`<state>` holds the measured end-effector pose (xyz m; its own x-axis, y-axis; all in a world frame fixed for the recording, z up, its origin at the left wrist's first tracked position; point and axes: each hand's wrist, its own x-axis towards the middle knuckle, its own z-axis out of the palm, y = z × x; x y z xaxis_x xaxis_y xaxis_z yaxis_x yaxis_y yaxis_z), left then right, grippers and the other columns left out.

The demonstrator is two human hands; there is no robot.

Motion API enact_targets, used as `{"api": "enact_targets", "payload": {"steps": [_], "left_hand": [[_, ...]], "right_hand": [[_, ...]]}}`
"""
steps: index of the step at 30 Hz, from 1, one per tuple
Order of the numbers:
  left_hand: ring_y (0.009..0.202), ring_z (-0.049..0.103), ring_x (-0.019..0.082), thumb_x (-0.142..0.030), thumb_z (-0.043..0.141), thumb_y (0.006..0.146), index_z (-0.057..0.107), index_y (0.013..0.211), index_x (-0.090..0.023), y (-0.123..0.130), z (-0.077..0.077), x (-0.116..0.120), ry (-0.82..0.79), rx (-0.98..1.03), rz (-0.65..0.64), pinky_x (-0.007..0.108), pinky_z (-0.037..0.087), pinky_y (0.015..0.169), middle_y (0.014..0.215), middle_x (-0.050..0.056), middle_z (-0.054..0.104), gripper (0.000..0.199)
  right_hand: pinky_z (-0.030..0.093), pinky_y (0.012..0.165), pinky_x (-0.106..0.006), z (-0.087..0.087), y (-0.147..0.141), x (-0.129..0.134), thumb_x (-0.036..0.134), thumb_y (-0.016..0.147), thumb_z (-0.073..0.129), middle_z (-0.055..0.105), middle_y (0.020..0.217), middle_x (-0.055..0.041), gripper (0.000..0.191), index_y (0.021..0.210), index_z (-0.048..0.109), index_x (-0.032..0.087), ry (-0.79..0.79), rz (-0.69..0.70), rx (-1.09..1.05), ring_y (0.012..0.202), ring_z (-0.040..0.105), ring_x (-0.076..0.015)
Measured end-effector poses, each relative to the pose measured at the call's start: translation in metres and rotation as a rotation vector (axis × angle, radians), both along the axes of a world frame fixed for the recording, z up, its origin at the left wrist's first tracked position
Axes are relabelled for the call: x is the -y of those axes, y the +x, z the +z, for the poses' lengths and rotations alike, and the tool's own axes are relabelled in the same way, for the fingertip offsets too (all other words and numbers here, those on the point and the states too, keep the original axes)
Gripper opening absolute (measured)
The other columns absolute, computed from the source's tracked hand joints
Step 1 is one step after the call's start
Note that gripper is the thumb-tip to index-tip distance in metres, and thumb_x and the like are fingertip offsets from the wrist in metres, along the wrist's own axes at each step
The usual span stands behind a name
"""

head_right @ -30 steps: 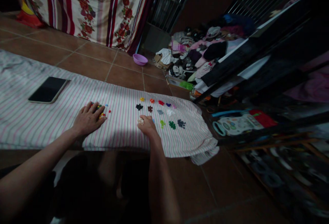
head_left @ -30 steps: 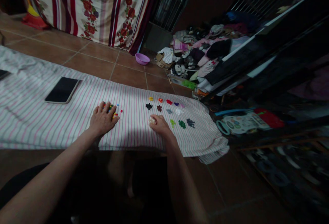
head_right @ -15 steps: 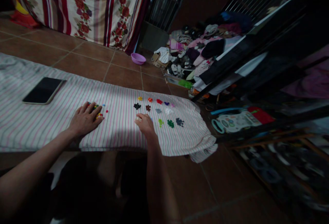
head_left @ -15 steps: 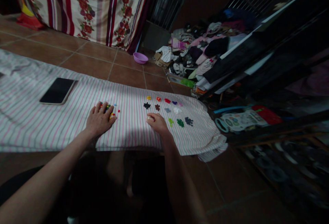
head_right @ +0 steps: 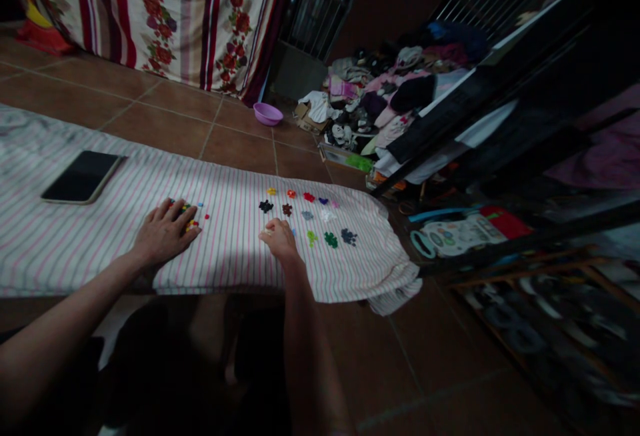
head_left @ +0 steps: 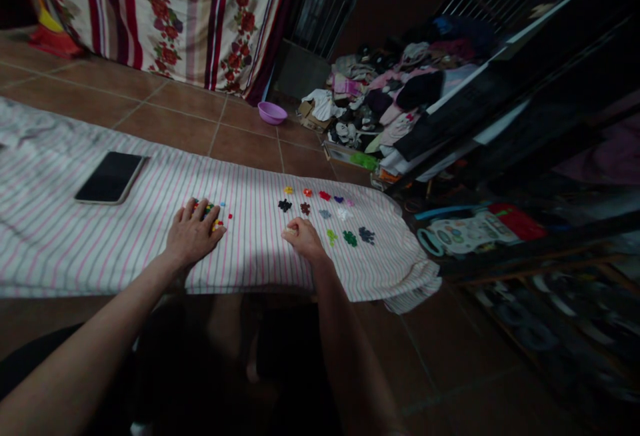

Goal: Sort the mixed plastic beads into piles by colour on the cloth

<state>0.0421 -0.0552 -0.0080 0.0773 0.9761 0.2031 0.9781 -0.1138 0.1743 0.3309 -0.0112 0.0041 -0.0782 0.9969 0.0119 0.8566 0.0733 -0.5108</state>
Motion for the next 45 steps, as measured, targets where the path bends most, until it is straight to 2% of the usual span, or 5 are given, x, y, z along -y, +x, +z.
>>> {"api": "enact_targets", "payload": {"steps": [11,17,30,38,45], "left_hand": [[0.143,0.027,0.039,-0.049,0.035,0.093,0.049,0.139,-0.019,0.0007,0.0023,0.0005,-0.03,-0.023,0.009,0.052,0.029,0.113,0.151,0.014,0.041,0.057],[0.143,0.029,0.039,-0.05,0.034,0.093,0.048,0.14,-0.02,0.0008,0.0015,0.0003,-0.03,-0.062,0.017,0.051,0.03,0.113,0.151,0.013,0.041,0.058],[0.142,0.029,0.038,-0.05,0.034,0.092,0.05,0.137,-0.021,0.0009,0.0,-0.0004,-0.006,-0.032,0.009,0.052,0.03,0.112,0.149,0.013,0.043,0.056],[0.143,0.028,0.038,-0.051,0.035,0.092,0.049,0.137,-0.022,0.0001,-0.0023,-0.0017,-0.004,-0.02,0.013,0.052,0.031,0.111,0.15,0.012,0.043,0.055],[0.142,0.028,0.039,-0.049,0.033,0.092,0.049,0.138,-0.019,0.0014,0.0012,-0.0005,-0.015,-0.001,0.007,0.053,0.029,0.113,0.15,0.014,0.042,0.057]], "right_hand": [[0.043,0.086,-0.03,0.0041,-0.0001,0.0085,0.034,0.079,0.07,0.056,0.102,-0.0065,0.035,0.11,0.063,0.02,-0.039,-0.035,0.101,0.092,0.056,-0.0177],[0.042,0.085,-0.03,0.0042,-0.0012,0.006,0.028,0.082,0.066,0.056,0.093,-0.0036,0.017,0.098,0.067,0.021,-0.022,-0.001,0.087,0.086,0.054,-0.0162],[0.043,0.083,-0.028,0.0053,-0.0001,0.0018,0.022,0.083,0.064,0.056,0.089,-0.0023,0.015,0.095,0.071,0.021,-0.034,0.046,0.047,0.077,0.052,-0.0132],[0.042,0.09,-0.029,0.0063,0.0023,0.0045,0.027,0.084,0.065,0.057,0.101,-0.0063,0.034,0.117,0.067,0.019,-0.025,0.064,0.049,0.089,0.055,-0.0152],[0.042,0.085,-0.027,0.006,-0.0041,0.0014,0.02,0.083,0.062,0.051,0.092,-0.0024,0.017,0.098,0.07,0.02,-0.051,0.066,0.06,0.078,0.052,-0.0127]]}}
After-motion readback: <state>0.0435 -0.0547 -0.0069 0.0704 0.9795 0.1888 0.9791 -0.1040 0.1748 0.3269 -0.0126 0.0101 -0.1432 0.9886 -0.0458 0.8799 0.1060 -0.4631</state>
